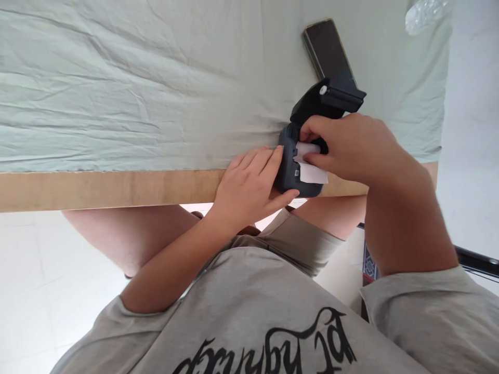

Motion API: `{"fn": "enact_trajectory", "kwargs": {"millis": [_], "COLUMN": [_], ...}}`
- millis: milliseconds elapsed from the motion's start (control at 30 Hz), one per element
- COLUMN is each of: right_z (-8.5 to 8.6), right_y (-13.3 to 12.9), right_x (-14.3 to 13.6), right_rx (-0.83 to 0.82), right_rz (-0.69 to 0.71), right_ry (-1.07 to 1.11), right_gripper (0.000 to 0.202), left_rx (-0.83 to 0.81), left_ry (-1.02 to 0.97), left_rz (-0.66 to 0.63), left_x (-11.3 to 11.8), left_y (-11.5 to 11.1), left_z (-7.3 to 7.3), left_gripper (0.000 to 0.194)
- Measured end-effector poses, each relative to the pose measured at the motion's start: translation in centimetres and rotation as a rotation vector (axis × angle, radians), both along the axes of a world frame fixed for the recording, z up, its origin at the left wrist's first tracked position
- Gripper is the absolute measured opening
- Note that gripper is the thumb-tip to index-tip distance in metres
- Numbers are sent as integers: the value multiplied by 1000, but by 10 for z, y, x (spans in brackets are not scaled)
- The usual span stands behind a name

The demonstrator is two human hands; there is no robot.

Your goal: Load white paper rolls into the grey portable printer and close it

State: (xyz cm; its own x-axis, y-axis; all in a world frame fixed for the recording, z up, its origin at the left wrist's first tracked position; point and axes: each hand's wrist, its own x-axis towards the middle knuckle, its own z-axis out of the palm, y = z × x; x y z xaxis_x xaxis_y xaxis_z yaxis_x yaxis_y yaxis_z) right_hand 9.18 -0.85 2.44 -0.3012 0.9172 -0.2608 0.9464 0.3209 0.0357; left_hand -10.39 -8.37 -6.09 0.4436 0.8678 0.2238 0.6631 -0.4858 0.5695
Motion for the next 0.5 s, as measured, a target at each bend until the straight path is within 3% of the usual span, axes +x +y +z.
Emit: {"fn": "enact_trajectory", "kwargs": {"millis": [100,167,233,300,367,433,500], "right_z": [16,24,22,9,-13,-38,-61], "right_y": [-9,-21,-32,-38,-39,-35,-29], "right_x": [8,24,47,73,95,110,116], "right_rx": [-11,-1,123,363,316,350,469], "right_rz": [-14,-70,-154,-263,-371,-736,-1042], "right_ry": [147,407,716,1060,1158,1352,1360], "right_gripper": [28,27,34,37,41,31,27], "left_rx": [-10,-27,-32,-27,-24,-29,-31], "left_ry": [-53,-87,-99,-101,-104,-106,-104], "left_rz": [-38,-61,-62,-59,-61,-68,-73], "left_x": [-3,-4,-5,-5,-5,-4,-4], "left_y": [0,1,1,2,2,2,2], "left_z": [-2,-3,-3,-3,-3,-2,-1], "left_gripper": [86,90,94,97,99,99,98]}}
